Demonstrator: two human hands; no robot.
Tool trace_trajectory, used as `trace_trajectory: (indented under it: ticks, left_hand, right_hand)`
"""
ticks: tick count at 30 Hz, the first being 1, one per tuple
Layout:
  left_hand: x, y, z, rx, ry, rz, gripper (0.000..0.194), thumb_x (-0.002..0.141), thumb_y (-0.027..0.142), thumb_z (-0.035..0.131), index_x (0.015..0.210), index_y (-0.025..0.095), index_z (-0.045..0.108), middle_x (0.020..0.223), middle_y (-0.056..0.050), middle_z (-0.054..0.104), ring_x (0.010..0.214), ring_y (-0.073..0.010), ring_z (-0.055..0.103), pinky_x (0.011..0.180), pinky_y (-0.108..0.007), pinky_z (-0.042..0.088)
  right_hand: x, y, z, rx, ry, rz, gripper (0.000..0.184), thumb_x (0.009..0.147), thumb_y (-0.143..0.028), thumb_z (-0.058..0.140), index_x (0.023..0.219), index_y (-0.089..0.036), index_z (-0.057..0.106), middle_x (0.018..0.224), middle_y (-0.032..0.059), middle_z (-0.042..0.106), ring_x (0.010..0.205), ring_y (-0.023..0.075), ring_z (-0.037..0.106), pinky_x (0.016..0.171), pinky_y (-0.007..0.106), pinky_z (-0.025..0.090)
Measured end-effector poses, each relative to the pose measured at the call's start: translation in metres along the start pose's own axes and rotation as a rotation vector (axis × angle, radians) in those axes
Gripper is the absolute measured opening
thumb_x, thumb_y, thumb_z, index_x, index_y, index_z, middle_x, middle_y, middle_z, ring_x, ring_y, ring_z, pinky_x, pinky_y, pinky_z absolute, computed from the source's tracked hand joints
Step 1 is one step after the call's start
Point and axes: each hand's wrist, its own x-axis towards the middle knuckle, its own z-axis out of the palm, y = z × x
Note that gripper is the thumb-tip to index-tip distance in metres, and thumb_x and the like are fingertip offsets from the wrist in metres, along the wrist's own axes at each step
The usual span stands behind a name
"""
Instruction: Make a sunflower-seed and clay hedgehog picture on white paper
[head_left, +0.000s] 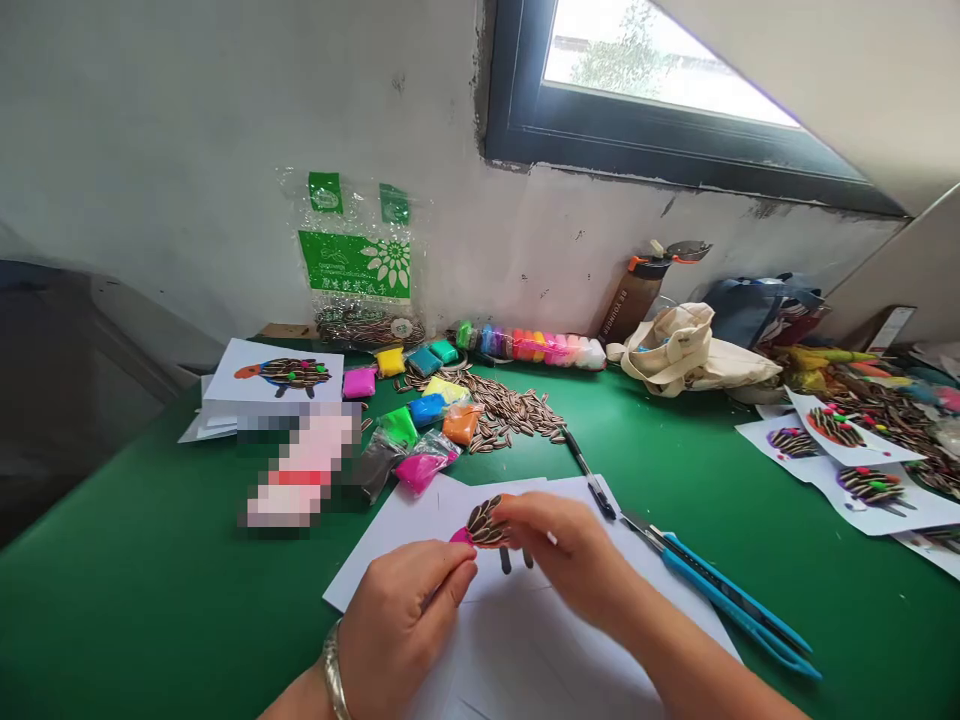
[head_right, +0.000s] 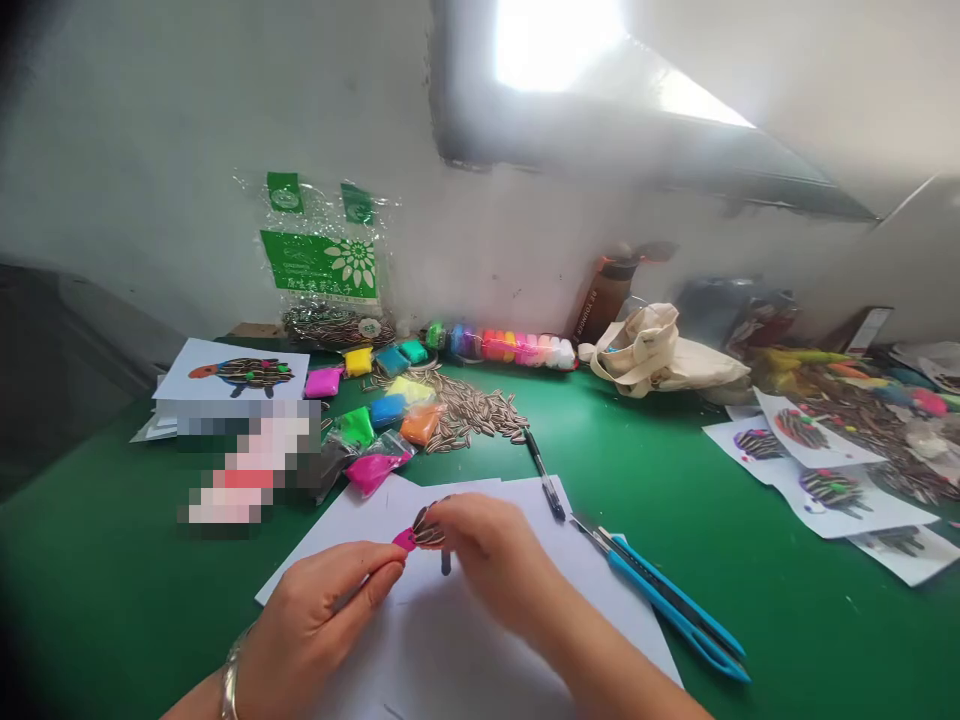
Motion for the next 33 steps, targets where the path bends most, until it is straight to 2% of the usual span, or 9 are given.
trace_trajectory:
  ticks: [2, 4, 6, 10, 14, 22, 33]
  left_hand:
    - [0.000, -0.005, 0.000, 0.070, 0.023, 0.066, 0.020, 0.091, 0.021, 0.047, 0.104, 0.023, 0.063, 0.091, -0.002, 0.070, 0.081, -0.0140, 0.065, 0.074, -0.024, 0.052]
    - [0.000, -0.011, 0.001, 0.167, 0.026, 0.133, 0.023, 0.091, 0.020, 0.048, 0.110, 0.021, 0.061, 0.100, -0.005, 0.070, 0.091, -0.0165, 0.064, 0.082, -0.029, 0.053]
    - [0.001, -0.017, 0.004, 0.278, 0.011, 0.200, 0.027, 0.090, 0.020, 0.049, 0.115, 0.018, 0.059, 0.110, -0.008, 0.067, 0.103, -0.0205, 0.061, 0.090, -0.035, 0.051]
    - [0.000, -0.026, 0.011, 0.463, -0.076, 0.278, 0.036, 0.088, 0.025, 0.051, 0.123, 0.016, 0.055, 0.125, -0.010, 0.060, 0.118, -0.0284, 0.052, 0.094, -0.049, 0.048]
    - [-0.001, -0.028, 0.013, 0.513, -0.129, 0.268, 0.040, 0.088, 0.027, 0.051, 0.127, 0.017, 0.053, 0.129, -0.010, 0.057, 0.121, -0.0291, 0.050, 0.096, -0.050, 0.047]
    - [-0.001, -0.028, 0.018, 0.512, -0.147, 0.228, 0.040, 0.087, 0.031, 0.054, 0.125, 0.018, 0.055, 0.128, -0.010, 0.057, 0.120, -0.0322, 0.049, 0.097, -0.053, 0.044]
    - [-0.001, -0.026, 0.018, 0.534, -0.171, 0.221, 0.043, 0.086, 0.030, 0.054, 0.127, 0.015, 0.054, 0.128, -0.010, 0.057, 0.120, -0.0327, 0.049, 0.096, -0.053, 0.044]
  right_hand:
    - [0.004, 0.015, -0.009, -0.067, 0.142, 0.147, 0.022, 0.086, -0.013, 0.046, 0.092, -0.020, 0.065, 0.085, 0.0027, 0.069, 0.076, 0.0136, 0.063, 0.070, 0.024, 0.047]
    - [0.008, 0.029, -0.014, -0.151, 0.203, 0.247, 0.019, 0.084, -0.013, 0.048, 0.088, -0.020, 0.066, 0.085, 0.0023, 0.069, 0.078, 0.0151, 0.063, 0.070, 0.025, 0.046]
    - [0.011, 0.037, -0.013, -0.224, 0.186, 0.276, 0.018, 0.083, -0.014, 0.048, 0.085, -0.020, 0.065, 0.083, 0.0017, 0.069, 0.078, 0.0157, 0.062, 0.070, 0.025, 0.045]
    - [0.013, 0.041, -0.003, -0.359, 0.117, 0.217, 0.021, 0.083, -0.013, 0.046, 0.084, -0.020, 0.066, 0.083, 0.0028, 0.067, 0.080, 0.0166, 0.059, 0.072, 0.027, 0.043]
    - [0.014, 0.040, 0.002, -0.455, 0.097, 0.190, 0.021, 0.082, -0.012, 0.048, 0.083, -0.019, 0.067, 0.079, 0.0040, 0.065, 0.079, 0.0175, 0.056, 0.071, 0.027, 0.040]
    - [0.019, 0.034, 0.004, -0.516, 0.080, 0.253, 0.022, 0.077, -0.010, 0.050, 0.078, -0.019, 0.069, 0.076, 0.0033, 0.065, 0.076, 0.0169, 0.055, 0.069, 0.026, 0.037]
    - [0.024, 0.032, 0.007, -0.486, 0.107, 0.272, 0.021, 0.079, -0.011, 0.048, 0.082, -0.018, 0.068, 0.077, 0.0031, 0.066, 0.075, 0.0164, 0.056, 0.067, 0.025, 0.038]
